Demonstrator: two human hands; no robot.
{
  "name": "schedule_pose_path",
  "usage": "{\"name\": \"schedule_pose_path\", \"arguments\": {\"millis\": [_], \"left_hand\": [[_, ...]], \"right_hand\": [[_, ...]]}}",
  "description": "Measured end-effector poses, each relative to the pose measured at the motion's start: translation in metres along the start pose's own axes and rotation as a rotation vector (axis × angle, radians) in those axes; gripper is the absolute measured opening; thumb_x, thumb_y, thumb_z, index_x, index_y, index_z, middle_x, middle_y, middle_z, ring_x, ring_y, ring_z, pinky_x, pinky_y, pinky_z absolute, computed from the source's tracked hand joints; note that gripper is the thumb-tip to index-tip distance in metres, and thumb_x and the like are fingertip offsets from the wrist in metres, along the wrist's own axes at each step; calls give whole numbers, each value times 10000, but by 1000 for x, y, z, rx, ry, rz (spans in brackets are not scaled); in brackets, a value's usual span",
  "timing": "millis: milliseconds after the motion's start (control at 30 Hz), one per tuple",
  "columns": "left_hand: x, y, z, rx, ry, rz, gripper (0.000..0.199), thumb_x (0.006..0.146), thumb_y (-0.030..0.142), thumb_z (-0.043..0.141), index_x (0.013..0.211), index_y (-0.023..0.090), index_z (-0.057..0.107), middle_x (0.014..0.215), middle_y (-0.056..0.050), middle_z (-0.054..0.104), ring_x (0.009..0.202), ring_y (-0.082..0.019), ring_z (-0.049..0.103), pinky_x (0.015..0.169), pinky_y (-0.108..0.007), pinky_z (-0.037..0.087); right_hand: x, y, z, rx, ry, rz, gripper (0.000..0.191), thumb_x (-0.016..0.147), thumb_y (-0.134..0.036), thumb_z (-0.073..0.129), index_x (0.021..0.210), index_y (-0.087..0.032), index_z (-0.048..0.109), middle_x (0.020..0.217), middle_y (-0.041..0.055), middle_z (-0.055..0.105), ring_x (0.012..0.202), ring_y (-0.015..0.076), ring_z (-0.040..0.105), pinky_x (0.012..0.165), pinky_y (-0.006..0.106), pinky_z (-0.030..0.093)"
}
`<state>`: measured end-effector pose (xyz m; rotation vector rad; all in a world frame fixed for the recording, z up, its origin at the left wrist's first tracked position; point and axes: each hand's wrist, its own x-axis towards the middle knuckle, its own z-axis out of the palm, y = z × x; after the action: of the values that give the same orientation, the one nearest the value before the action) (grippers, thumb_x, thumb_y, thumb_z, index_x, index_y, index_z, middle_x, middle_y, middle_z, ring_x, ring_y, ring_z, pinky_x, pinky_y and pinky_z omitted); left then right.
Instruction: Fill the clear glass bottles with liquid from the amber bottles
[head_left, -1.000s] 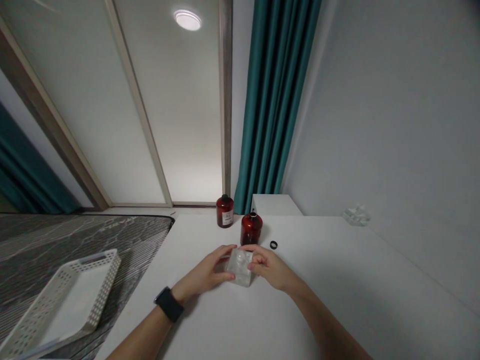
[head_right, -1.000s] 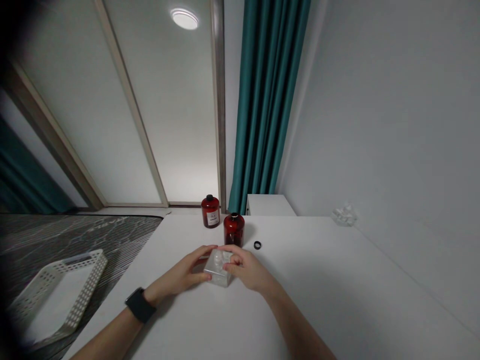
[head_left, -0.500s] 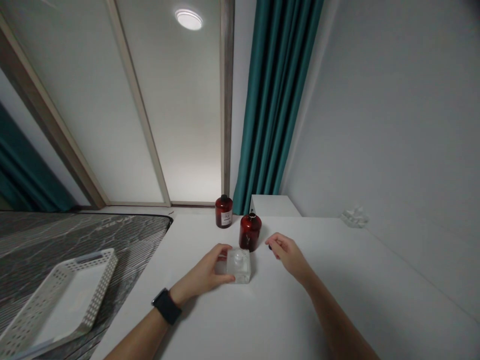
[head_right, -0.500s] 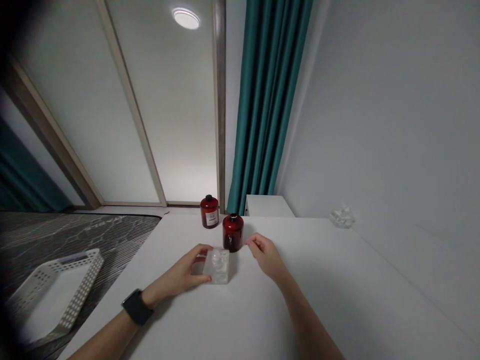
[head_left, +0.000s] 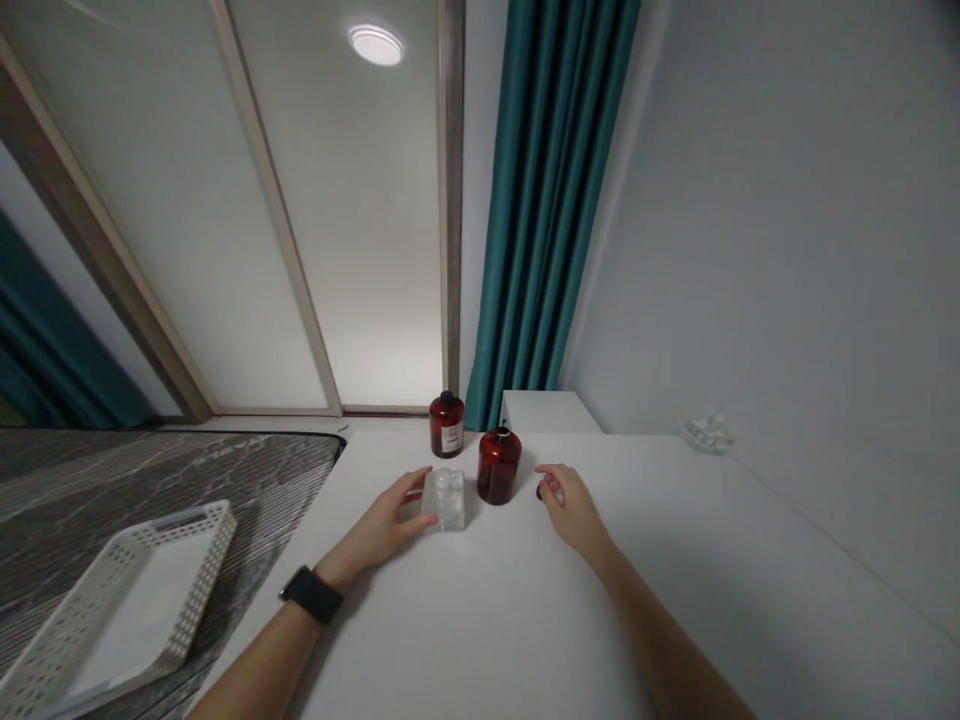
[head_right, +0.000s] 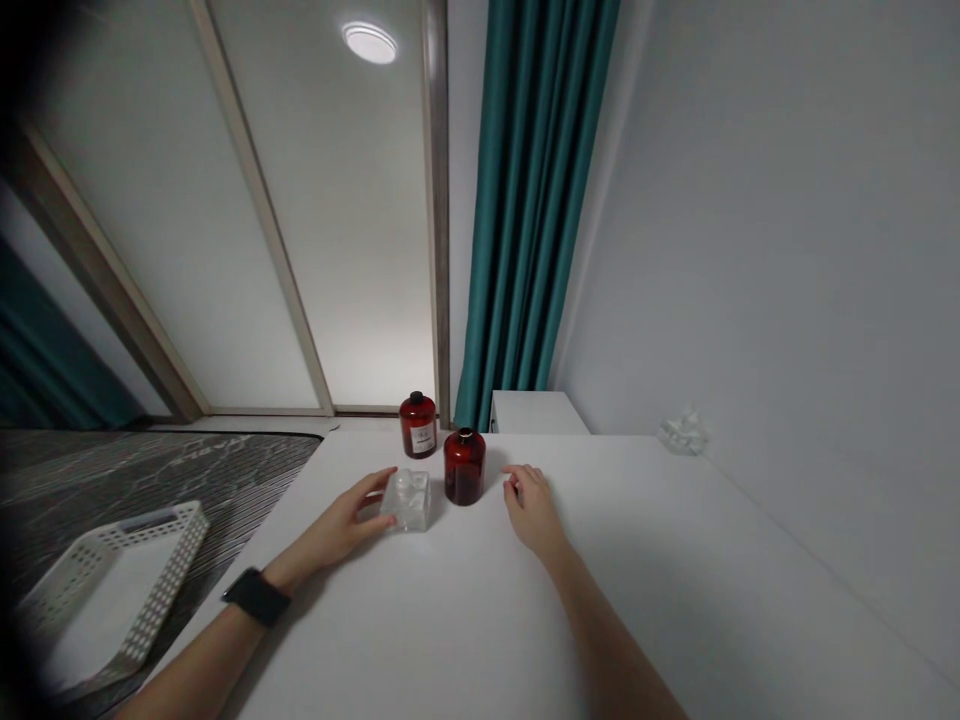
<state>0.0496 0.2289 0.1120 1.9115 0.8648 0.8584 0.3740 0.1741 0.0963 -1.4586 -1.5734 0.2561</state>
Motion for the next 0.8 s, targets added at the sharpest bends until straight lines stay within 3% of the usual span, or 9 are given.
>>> {"name": "schedule_pose_path", "arguments": {"millis": [267, 433, 600, 800], "left_hand": [[4, -15, -1, 7, 64, 2, 671, 852, 435, 719, 1421, 181, 469, 1485, -169, 516, 1290, -343, 579, 1107, -579, 447], [4, -14, -2, 11, 62, -15, 698, 859, 452, 697, 1436, 158, 438, 1520, -188, 475, 1329, -345, 547, 1136, -581, 412], [2, -12, -1, 17, 77, 4, 670, 867, 421, 694, 1435, 170, 442, 1508, -177, 493, 1315, -340, 560, 1125, -568, 431], [2, -15, -1, 79, 84, 44, 621, 890, 364, 666, 1439, 178, 442, 1484, -164, 512, 1308, -324, 556, 1104, -535, 458]], "right_hand": [[-1, 14, 10, -19, 31, 7, 432, 817, -240, 605, 1247, -202, 581, 1108, 111, 678, 1059, 299, 595, 999, 543, 420], [5, 0, 27, 66, 7, 15, 757, 804, -280, 679, 1476, -235, 332, 1329, 134, 588, 1241, 289, 542, 1064, 535, 403], [24, -20, 45, 154, -24, 21, 1085, 701, -280, 788, 1555, -264, 119, 1408, 132, 464, 1306, 284, 486, 1072, 502, 422], [34, -34, 48, 312, -33, 69, 1018, 723, -266, 762, 1550, -257, 169, 1362, 127, 462, 1260, 278, 514, 1098, 506, 404]]}}
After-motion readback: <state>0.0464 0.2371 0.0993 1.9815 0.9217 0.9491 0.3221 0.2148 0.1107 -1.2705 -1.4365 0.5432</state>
